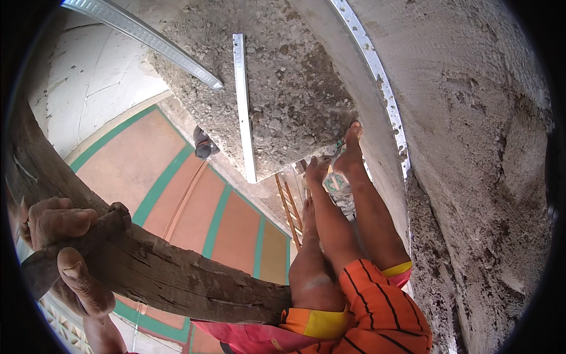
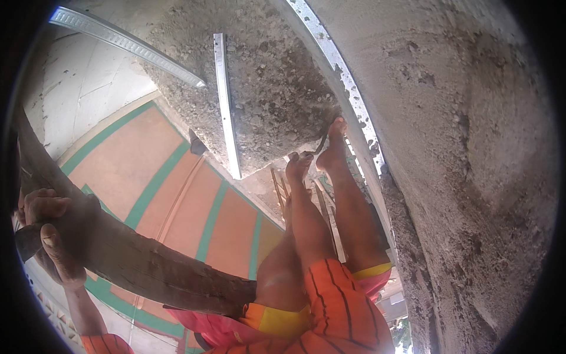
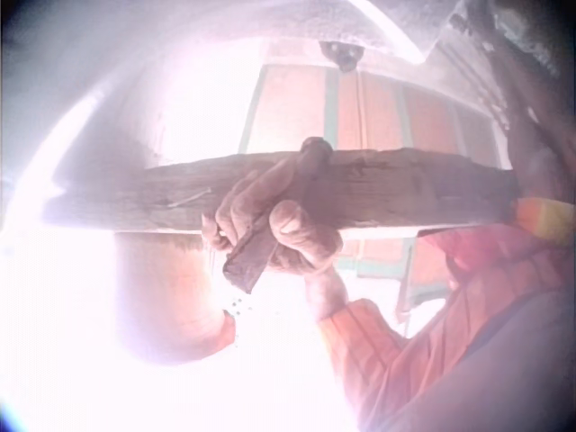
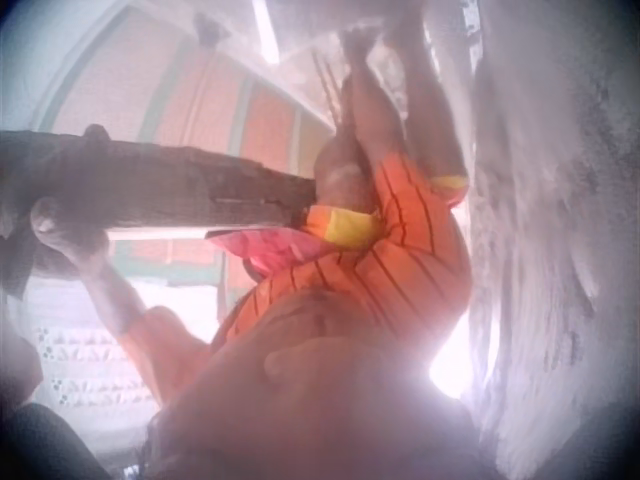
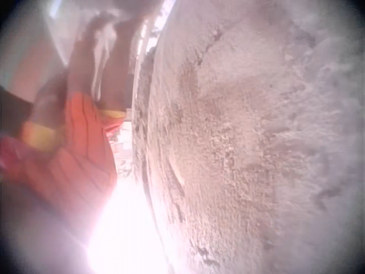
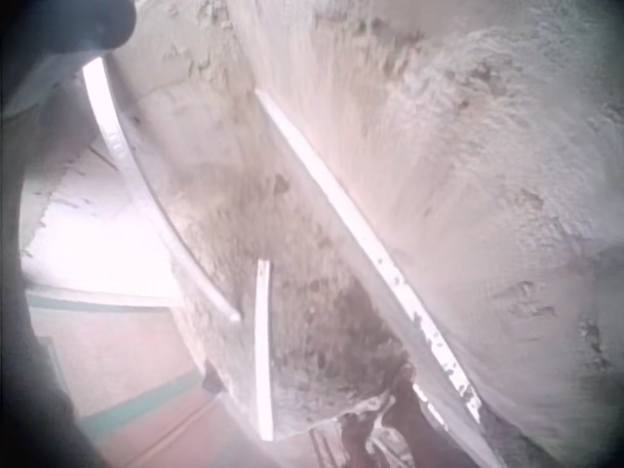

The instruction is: The person scoops wet cement from a bucket using a trowel and applies it to a curved wall surface. They repeatedly smooth and spread the cement along the wall, working their way along the curve.

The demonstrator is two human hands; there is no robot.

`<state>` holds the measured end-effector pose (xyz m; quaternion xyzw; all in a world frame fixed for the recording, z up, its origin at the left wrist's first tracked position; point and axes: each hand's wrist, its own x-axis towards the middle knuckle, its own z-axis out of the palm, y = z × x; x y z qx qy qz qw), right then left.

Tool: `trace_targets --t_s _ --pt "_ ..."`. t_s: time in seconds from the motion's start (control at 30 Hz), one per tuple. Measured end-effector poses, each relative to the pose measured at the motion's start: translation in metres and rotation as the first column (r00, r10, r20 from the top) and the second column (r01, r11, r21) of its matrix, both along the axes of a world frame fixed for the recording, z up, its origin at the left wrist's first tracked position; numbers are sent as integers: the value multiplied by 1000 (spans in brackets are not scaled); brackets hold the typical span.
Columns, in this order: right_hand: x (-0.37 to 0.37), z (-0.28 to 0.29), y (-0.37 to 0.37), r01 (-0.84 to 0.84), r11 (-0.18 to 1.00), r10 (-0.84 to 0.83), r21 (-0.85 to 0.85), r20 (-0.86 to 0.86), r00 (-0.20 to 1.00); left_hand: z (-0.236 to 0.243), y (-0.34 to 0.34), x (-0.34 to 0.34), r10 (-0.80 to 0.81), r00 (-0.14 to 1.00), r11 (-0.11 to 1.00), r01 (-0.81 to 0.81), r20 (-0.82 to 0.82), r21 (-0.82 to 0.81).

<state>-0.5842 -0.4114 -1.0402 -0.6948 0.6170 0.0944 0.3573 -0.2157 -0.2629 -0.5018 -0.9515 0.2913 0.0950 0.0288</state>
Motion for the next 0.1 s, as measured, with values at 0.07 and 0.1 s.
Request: trace_targets --t_s 0.07,0.1 --pt "-6 -13 -12 -13 997 14 81 -18 1000 3 3 0 11 999 1000 -11 -35 7" --pt "-5 -16 -15 -23 970 48 241 -100 994 0 3 -1 12 999 1000 -11 -43 15"
